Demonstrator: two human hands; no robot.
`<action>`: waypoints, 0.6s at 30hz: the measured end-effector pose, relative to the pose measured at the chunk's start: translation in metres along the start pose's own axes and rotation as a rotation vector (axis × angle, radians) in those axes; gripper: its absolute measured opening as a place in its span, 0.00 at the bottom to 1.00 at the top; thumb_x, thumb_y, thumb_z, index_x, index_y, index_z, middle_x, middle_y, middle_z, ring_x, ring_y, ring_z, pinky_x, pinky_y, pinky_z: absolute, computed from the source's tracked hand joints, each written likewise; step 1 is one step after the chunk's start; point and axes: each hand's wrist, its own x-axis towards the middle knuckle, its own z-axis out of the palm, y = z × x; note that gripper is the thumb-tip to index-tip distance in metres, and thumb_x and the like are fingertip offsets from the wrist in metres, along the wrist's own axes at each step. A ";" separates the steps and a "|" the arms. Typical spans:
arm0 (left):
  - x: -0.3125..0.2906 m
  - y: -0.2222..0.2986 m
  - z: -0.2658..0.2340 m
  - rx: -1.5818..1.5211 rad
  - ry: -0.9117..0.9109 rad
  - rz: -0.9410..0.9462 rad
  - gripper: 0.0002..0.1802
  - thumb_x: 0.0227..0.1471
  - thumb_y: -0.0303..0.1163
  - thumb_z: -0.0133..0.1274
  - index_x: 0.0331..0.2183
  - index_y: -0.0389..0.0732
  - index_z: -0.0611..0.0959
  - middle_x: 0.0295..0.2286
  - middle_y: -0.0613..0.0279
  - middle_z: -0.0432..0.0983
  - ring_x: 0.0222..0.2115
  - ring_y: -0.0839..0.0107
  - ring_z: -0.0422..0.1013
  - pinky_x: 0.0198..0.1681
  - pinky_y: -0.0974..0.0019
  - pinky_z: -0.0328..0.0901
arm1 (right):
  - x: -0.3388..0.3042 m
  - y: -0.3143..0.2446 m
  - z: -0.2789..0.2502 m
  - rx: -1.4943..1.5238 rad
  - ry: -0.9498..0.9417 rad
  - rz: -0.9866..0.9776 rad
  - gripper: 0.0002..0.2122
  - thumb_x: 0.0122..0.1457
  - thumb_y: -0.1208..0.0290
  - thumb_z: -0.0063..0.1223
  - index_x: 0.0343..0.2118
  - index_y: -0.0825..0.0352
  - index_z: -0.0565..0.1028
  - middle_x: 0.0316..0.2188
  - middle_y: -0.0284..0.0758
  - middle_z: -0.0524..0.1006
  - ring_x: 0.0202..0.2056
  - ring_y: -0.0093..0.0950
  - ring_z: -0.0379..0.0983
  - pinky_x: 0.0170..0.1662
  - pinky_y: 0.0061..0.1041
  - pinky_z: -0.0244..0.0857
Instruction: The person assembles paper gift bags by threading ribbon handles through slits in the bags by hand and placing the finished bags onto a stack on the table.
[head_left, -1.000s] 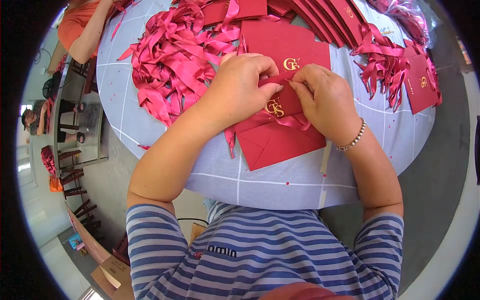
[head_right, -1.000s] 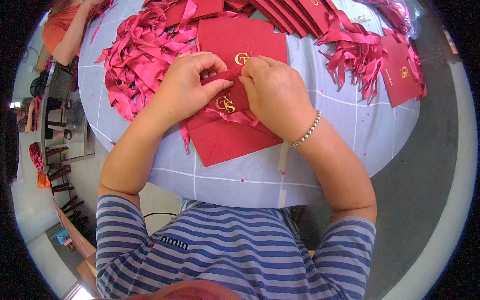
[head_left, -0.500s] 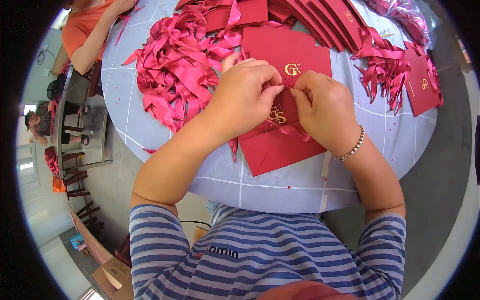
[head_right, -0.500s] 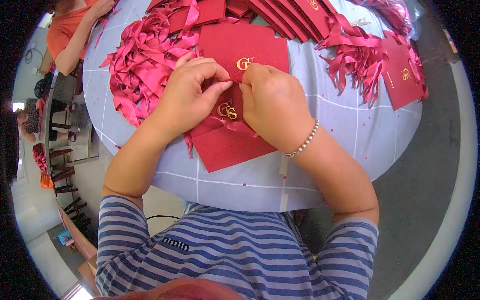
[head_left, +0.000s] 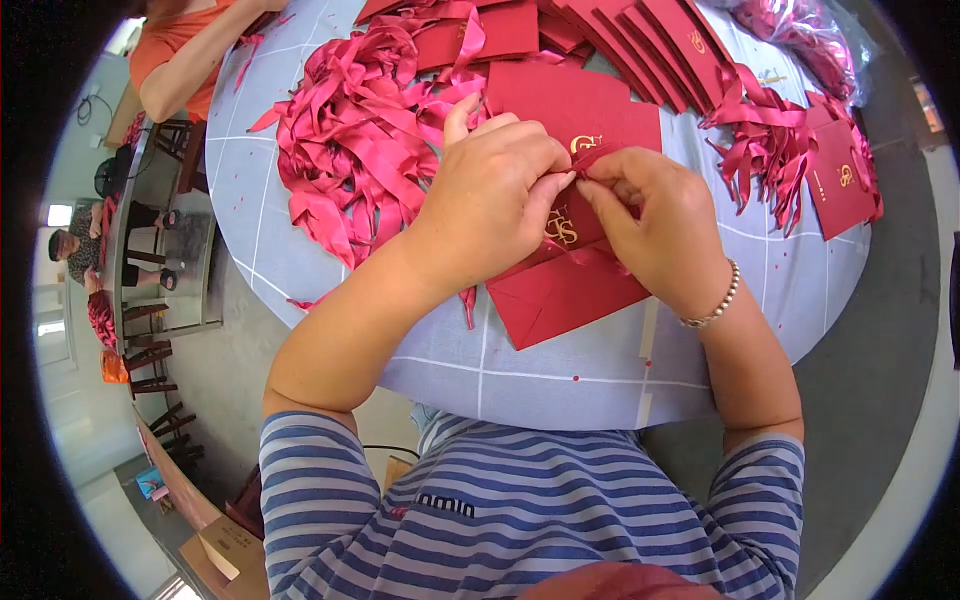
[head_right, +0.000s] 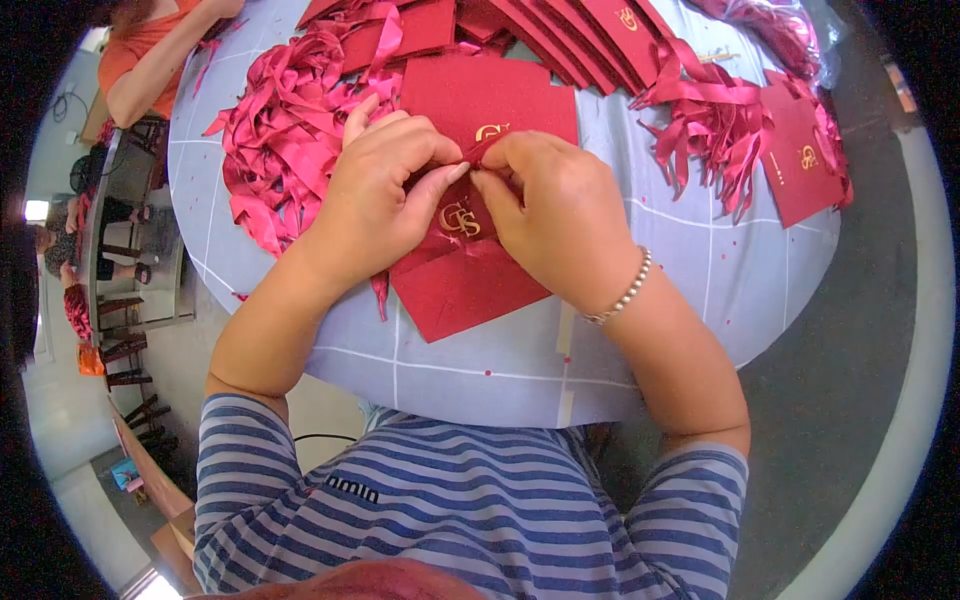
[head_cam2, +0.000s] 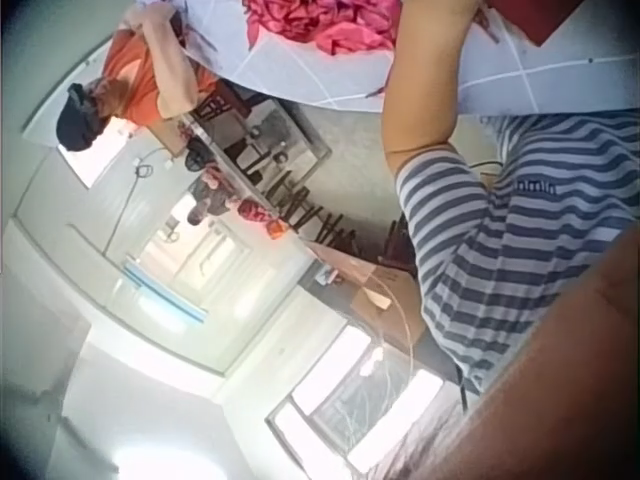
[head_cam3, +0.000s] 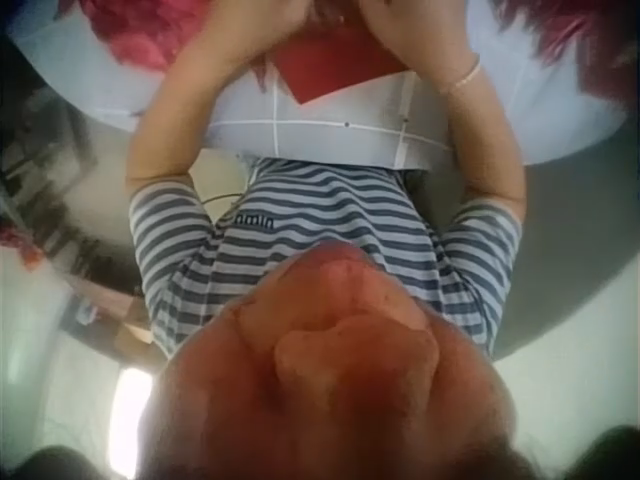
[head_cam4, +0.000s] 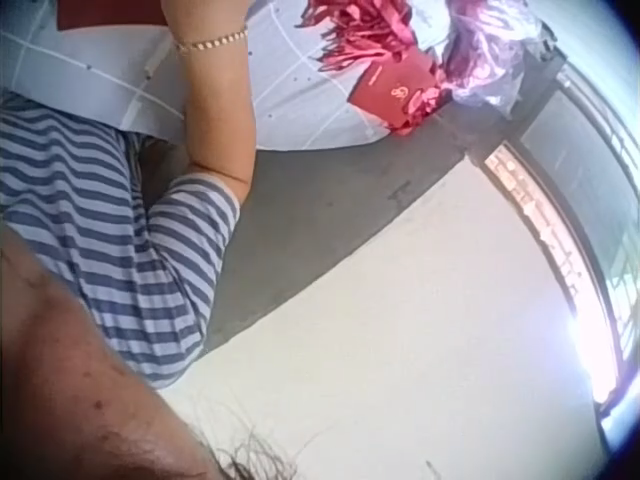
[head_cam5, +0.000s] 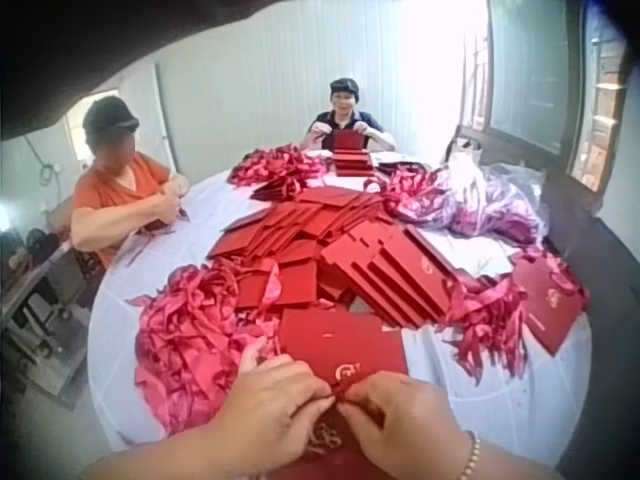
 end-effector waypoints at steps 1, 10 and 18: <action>0.000 -0.001 -0.001 0.004 -0.009 -0.003 0.03 0.47 0.25 0.58 0.27 0.41 0.79 0.22 0.63 0.71 0.30 0.64 0.70 0.59 0.46 0.50 | 0.000 0.002 -0.003 -0.001 0.000 -0.006 0.04 0.52 0.76 0.57 0.26 0.69 0.73 0.23 0.42 0.75 0.25 0.41 0.74 0.29 0.35 0.69; 0.000 0.007 -0.004 0.002 -0.023 0.088 0.08 0.42 0.24 0.61 0.28 0.42 0.79 0.24 0.64 0.71 0.30 0.64 0.70 0.59 0.45 0.49 | 0.004 0.004 -0.012 -0.216 0.078 -0.265 0.05 0.48 0.77 0.61 0.28 0.68 0.77 0.25 0.38 0.75 0.29 0.38 0.74 0.32 0.32 0.69; -0.003 0.032 -0.009 0.224 -0.030 0.339 0.11 0.36 0.25 0.59 0.29 0.41 0.80 0.25 0.67 0.70 0.29 0.67 0.69 0.58 0.42 0.50 | 0.013 -0.003 -0.047 0.045 -0.097 0.017 0.08 0.47 0.73 0.66 0.24 0.71 0.78 0.20 0.38 0.72 0.23 0.31 0.68 0.28 0.29 0.62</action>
